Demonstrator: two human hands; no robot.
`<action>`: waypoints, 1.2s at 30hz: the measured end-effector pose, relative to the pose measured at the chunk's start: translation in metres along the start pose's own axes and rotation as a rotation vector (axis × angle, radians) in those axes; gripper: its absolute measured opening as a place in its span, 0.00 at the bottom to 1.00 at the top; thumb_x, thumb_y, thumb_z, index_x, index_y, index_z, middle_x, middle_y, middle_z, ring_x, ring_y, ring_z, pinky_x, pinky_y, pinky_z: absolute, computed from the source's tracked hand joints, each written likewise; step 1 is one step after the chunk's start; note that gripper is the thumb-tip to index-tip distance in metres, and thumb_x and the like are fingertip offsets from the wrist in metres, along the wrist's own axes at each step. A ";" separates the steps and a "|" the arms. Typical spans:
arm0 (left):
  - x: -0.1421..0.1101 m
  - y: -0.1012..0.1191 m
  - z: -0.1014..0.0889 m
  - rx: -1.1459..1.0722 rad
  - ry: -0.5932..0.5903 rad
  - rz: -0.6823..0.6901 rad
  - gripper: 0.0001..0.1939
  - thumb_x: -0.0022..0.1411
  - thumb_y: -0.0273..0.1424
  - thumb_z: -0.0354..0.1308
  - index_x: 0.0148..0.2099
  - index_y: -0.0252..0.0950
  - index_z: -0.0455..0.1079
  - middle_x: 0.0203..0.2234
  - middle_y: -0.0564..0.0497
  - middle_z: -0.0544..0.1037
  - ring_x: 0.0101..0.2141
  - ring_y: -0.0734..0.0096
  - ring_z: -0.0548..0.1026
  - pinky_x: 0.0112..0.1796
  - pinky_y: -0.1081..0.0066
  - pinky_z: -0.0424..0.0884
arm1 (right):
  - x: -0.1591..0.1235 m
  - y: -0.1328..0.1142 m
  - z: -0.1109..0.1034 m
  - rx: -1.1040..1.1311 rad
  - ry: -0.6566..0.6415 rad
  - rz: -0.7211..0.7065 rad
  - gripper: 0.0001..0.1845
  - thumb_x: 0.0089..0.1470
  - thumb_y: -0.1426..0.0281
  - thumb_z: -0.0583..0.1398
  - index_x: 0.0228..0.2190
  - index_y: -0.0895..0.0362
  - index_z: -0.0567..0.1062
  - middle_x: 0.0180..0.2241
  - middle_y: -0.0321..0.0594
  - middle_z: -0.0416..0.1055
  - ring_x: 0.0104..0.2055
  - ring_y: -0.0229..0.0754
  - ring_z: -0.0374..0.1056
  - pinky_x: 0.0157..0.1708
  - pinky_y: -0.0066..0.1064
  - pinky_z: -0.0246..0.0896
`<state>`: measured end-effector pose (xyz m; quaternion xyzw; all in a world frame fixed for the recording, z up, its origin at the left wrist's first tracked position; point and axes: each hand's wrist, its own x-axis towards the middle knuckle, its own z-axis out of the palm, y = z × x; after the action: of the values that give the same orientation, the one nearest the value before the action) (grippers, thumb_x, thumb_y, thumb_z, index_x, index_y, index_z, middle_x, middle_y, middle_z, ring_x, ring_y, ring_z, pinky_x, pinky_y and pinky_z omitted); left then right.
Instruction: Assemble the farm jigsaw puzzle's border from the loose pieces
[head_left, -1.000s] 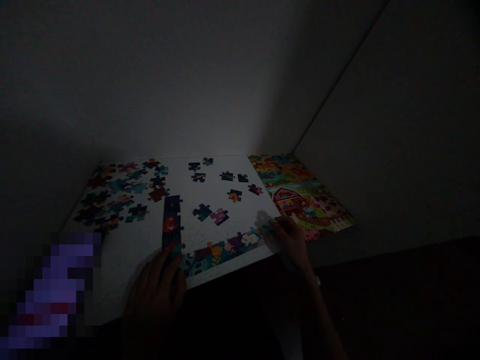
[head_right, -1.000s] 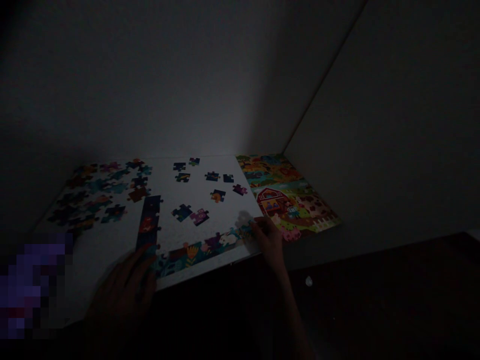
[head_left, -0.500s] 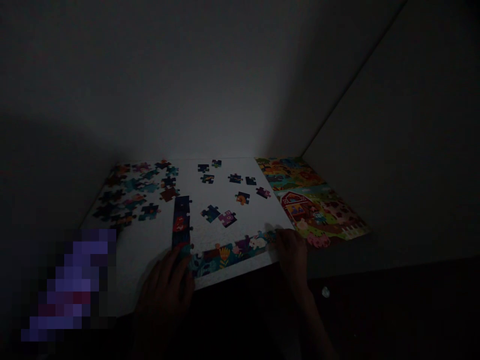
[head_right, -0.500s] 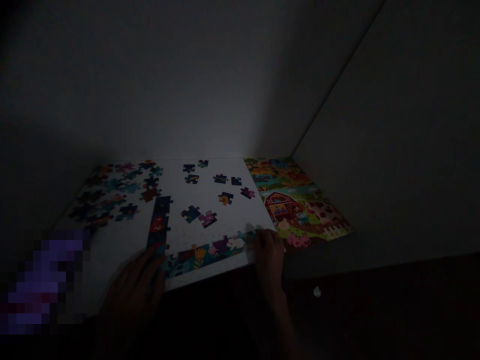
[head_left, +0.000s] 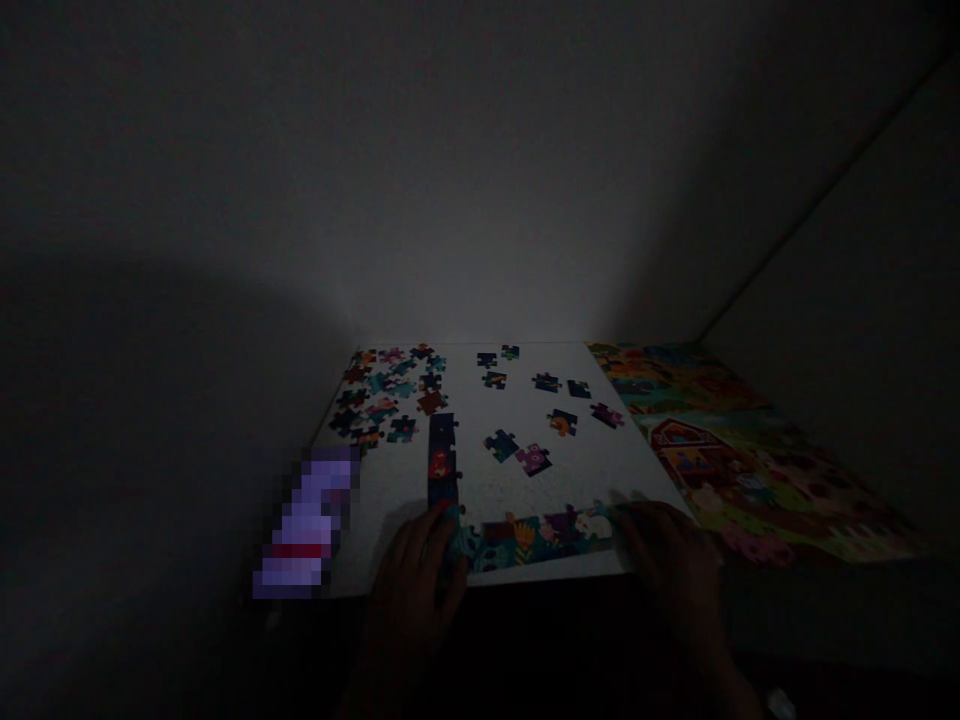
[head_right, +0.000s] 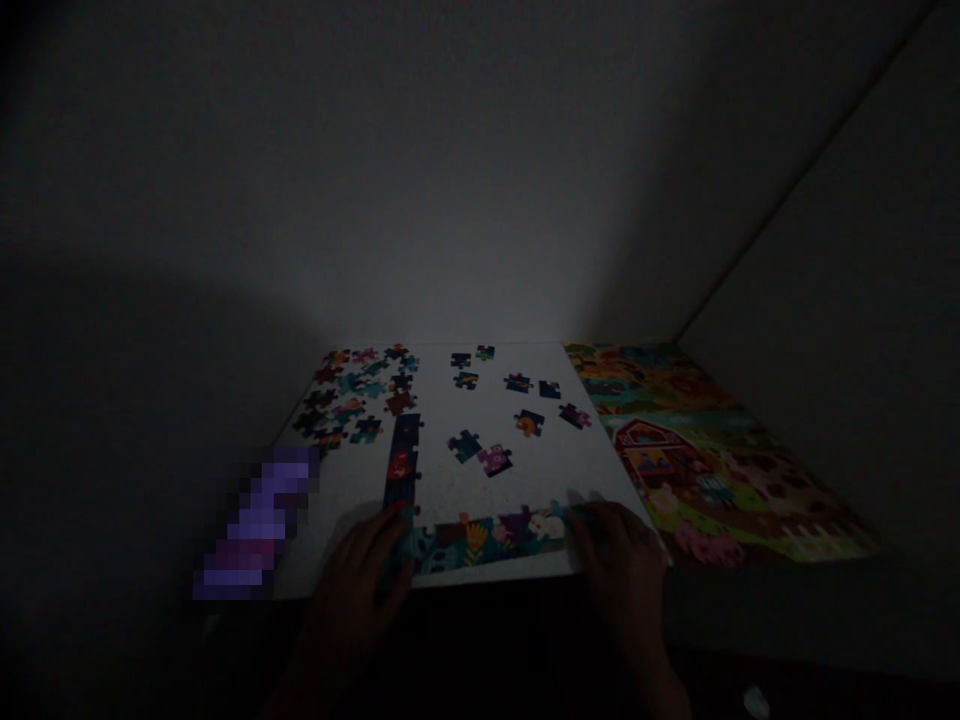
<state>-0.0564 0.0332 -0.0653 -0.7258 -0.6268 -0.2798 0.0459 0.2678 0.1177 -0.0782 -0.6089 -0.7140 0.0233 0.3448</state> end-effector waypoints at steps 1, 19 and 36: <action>0.000 -0.003 -0.001 -0.001 -0.004 -0.011 0.19 0.67 0.35 0.51 0.58 0.38 0.66 0.55 0.45 0.72 0.53 0.57 0.71 0.51 0.57 0.72 | -0.001 -0.004 0.001 -0.001 0.004 0.012 0.27 0.60 0.46 0.51 0.38 0.53 0.77 0.42 0.48 0.75 0.44 0.55 0.69 0.45 0.47 0.59; 0.009 -0.031 0.008 0.144 -0.029 0.127 0.29 0.70 0.43 0.42 0.67 0.35 0.53 0.65 0.35 0.57 0.62 0.42 0.60 0.57 0.42 0.60 | -0.029 -0.009 0.011 0.229 0.201 0.113 0.12 0.62 0.63 0.54 0.39 0.53 0.76 0.42 0.47 0.71 0.47 0.49 0.67 0.48 0.46 0.65; 0.004 -0.037 0.007 0.187 -0.070 0.296 0.23 0.71 0.32 0.35 0.54 0.34 0.69 0.58 0.35 0.69 0.67 0.47 0.47 0.60 0.38 0.52 | -0.031 -0.003 0.013 0.307 0.468 0.108 0.08 0.60 0.69 0.56 0.34 0.56 0.75 0.35 0.43 0.74 0.38 0.44 0.71 0.38 0.38 0.68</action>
<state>-0.0887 0.0480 -0.0800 -0.8120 -0.5376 -0.1851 0.1318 0.2587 0.0948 -0.1011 -0.5757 -0.5694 0.0083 0.5868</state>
